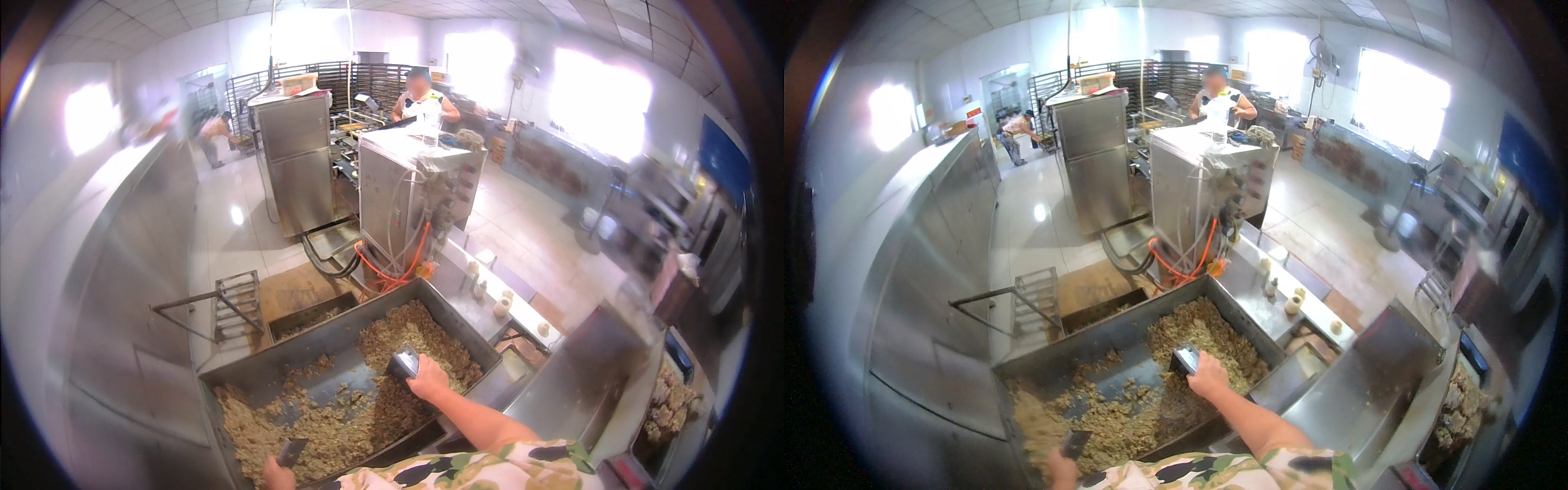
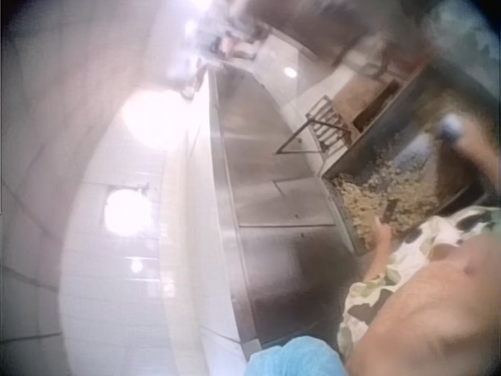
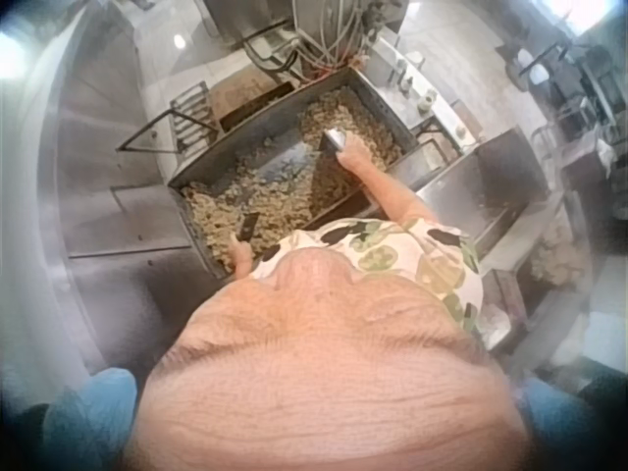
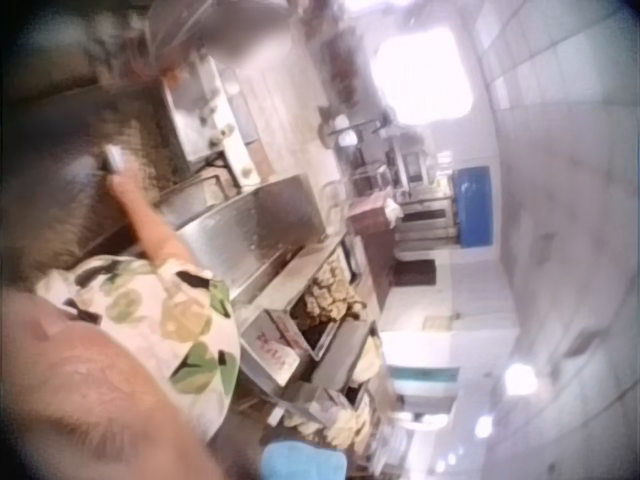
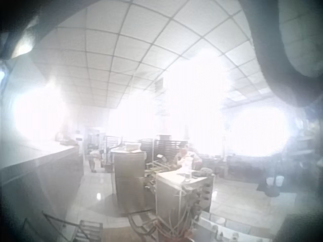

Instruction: The person cuts a large mass of dough on a stainless steel table using a bench scraper. They then scoop a grainy mixture from a large metal bin into a rectangular tray and transfer it into a machine hopper. The person uses the scraper to level and pack the mixture into the hopper.

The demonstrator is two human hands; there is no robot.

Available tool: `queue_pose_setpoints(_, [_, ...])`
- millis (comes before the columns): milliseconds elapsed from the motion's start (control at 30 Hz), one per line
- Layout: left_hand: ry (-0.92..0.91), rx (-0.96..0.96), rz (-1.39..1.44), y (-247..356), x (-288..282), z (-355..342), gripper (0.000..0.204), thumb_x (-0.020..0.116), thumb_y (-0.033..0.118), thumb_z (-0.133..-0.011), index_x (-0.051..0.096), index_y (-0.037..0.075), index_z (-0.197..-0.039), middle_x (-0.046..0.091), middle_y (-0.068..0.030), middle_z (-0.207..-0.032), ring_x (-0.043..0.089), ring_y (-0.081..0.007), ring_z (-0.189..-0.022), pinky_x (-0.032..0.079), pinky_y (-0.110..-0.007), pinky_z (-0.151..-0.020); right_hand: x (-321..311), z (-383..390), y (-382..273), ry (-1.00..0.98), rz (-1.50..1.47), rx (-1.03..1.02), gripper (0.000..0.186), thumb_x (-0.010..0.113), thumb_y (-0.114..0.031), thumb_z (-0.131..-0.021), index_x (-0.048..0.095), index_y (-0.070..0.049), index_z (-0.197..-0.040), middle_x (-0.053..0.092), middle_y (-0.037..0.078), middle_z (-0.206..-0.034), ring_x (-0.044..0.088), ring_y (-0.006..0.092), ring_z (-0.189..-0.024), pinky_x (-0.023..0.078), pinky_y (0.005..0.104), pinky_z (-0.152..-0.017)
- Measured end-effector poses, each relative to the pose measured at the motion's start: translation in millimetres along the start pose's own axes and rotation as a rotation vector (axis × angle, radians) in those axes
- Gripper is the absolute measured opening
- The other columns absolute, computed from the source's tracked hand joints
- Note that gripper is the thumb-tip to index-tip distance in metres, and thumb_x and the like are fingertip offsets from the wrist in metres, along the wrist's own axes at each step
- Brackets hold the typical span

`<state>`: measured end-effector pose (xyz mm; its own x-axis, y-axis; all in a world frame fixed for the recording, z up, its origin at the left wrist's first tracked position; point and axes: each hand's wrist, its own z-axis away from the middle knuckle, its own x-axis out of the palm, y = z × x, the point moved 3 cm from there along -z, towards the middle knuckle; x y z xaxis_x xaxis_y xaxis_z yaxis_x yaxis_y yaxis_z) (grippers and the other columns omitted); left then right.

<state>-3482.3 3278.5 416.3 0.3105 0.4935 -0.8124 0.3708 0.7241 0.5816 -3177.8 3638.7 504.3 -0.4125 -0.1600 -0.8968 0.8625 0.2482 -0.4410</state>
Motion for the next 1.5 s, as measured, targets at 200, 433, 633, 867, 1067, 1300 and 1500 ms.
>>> queue_pose_setpoints(200, [-0.112,-0.171,-0.084,-3,3,-7,0.014,0.057,0.003,-0.076,0.058,0.001,-0.09,0.06,-0.0213,-0.092,0.056,-0.0426,-0.087,0.044,-0.049,-0.075,12,5,7,-0.014,0.016,0.024,0.067,0.071,-0.032,-0.078,0.04,-0.004,-0.13,0.053,0.018,-0.124,0.051,0.0353,-0.116,0.044,0.045,-0.094])
queue_pose_setpoints(433, [-0.017,-0.011,0.007,-45,27,-25,0.015,0.055,0.003,-0.081,0.056,0.002,-0.097,0.059,-0.0214,-0.097,0.056,-0.041,-0.094,0.044,-0.05,-0.076,14,-11,-15,0.006,0.024,-0.025,0.072,0.071,-0.034,-0.076,0.039,-0.003,-0.132,0.053,0.02,-0.125,0.05,0.037,-0.118,0.043,0.046,-0.096])
queue_pose_setpoints(633, [0.055,-0.115,-0.033,-53,46,-29,0.019,0.055,0.016,-0.09,0.055,0.004,-0.104,0.06,-0.0232,-0.095,0.058,-0.0421,-0.09,0.046,-0.048,-0.075,47,-29,-14,-0.029,-0.109,-0.085,0.061,0.072,-0.022,-0.074,0.046,0.003,-0.123,0.055,0.025,-0.119,0.053,0.041,-0.111,0.044,0.0452,-0.094])
queue_pose_setpoints(867, [0.134,-0.075,0.06,-57,30,-33,0.02,0.059,0.008,-0.085,0.056,0.003,-0.104,0.06,-0.017,-0.094,0.059,-0.0377,-0.087,0.047,-0.043,-0.076,35,-61,40,0.014,-0.214,-0.13,0.076,0.075,-0.015,-0.073,0.039,0.007,-0.137,0.052,0.025,-0.13,0.051,0.0337,-0.121,0.039,0.036,-0.102])
queue_pose_setpoints(1067, [0.178,-0.055,0.059,-63,33,-38,0.022,0.06,0.005,-0.081,0.056,0.003,-0.103,0.06,-0.0159,-0.093,0.059,-0.0354,-0.086,0.048,-0.042,-0.075,49,-91,42,-0.223,-0.362,-0.078,0.072,0.068,-0.01,-0.074,0.039,0.007,-0.137,0.059,0.021,-0.12,0.057,0.027,-0.11,0.042,0.0332,-0.096])
queue_pose_setpoints(1300, [0.184,-0.04,0.025,-59,37,-47,0.021,0.061,0.004,-0.08,0.056,0.002,-0.1,0.059,-0.016,-0.094,0.058,-0.0355,-0.089,0.047,-0.043,-0.077,127,-124,61,-0.313,-0.308,0.063,0.065,0.057,-0.009,-0.075,0.042,0.003,-0.137,0.061,0.019,-0.118,0.059,0.0275,-0.106,0.045,0.034,-0.091])
queue_pose_setpoints(1500, [0.15,-0.149,0.051,-60,34,-49,0.022,0.061,0.005,-0.082,0.055,0.002,-0.102,0.058,-0.0161,-0.097,0.058,-0.0356,-0.091,0.046,-0.043,-0.078,168,-129,24,-0.369,-0.382,0.016,0.057,0.055,-0.008,-0.074,0.05,0.0,-0.13,0.064,0.013,-0.103,0.059,0.0225,-0.088,0.047,0.0311,-0.08])
